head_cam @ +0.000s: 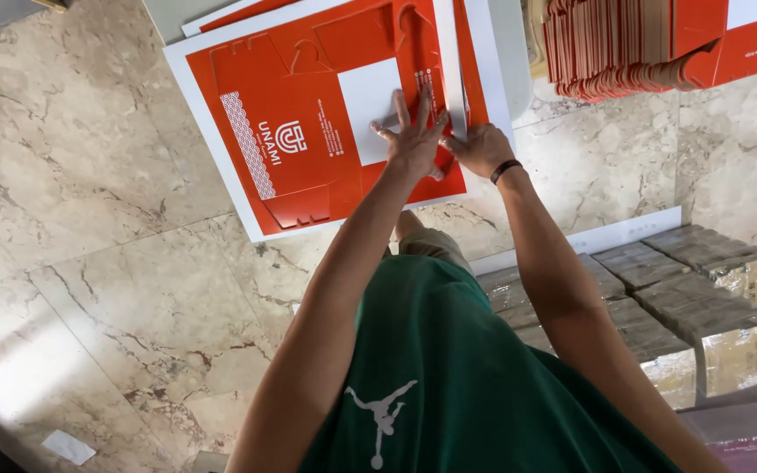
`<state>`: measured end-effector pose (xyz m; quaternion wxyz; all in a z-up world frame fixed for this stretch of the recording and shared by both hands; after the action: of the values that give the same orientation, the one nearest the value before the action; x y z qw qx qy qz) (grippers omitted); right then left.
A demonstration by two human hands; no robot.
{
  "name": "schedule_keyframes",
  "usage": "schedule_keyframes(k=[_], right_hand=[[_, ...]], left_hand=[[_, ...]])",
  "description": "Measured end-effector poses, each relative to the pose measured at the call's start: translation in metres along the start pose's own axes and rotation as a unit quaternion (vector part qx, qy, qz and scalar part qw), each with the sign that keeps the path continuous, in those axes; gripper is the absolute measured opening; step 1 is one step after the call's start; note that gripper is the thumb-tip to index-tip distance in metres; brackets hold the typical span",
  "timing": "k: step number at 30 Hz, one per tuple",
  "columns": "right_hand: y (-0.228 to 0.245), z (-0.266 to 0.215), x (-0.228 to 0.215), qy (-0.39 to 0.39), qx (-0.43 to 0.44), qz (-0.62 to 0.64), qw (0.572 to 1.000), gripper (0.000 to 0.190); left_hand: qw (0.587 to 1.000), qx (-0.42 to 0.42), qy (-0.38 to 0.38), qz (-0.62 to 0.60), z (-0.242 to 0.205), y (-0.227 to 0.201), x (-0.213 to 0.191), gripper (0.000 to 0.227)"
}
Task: The person assembles red and white cardboard boxes by folding the flaps and tucking them into slots. They repeatedly pick up flat box pieces, fold them into shape, and stack the finished boxes on a pile to the right.
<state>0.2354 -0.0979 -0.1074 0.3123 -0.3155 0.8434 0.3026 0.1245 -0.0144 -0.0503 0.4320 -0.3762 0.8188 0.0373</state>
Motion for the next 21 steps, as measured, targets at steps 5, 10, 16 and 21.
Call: schedule_keyframes(k=[5,10,16,21], right_hand=[[0.015,-0.019,-0.005,0.141,0.033,0.376,0.915,0.063],[0.013,-0.055,-0.031,0.159,0.177,0.39,0.889,0.076],[-0.004,-0.11,0.058,0.183,0.201,0.689,0.672,0.062],[0.063,-0.116,0.082,0.168,0.253,0.708,0.637,0.085]], left_hand=[[0.998,-0.05,0.025,0.0,0.004,0.0,0.004,0.097],[0.998,-0.03,0.035,-0.04,0.0,0.008,-0.004,0.107],[0.995,0.054,0.047,-0.065,-0.017,0.035,-0.003,0.084],[0.988,0.076,0.022,0.133,-0.015,0.032,0.018,0.132]])
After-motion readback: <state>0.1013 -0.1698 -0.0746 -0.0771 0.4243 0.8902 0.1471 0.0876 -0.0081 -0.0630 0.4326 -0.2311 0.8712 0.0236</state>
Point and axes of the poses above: each hand's wrist, its own z-axis towards the middle knuckle, its own x-axis out of the palm, y = z × x, the point moved 8 cm from there along z, towards the middle knuckle, and after that the axes turned 2 degrees about -y, right-handed, at the moved point
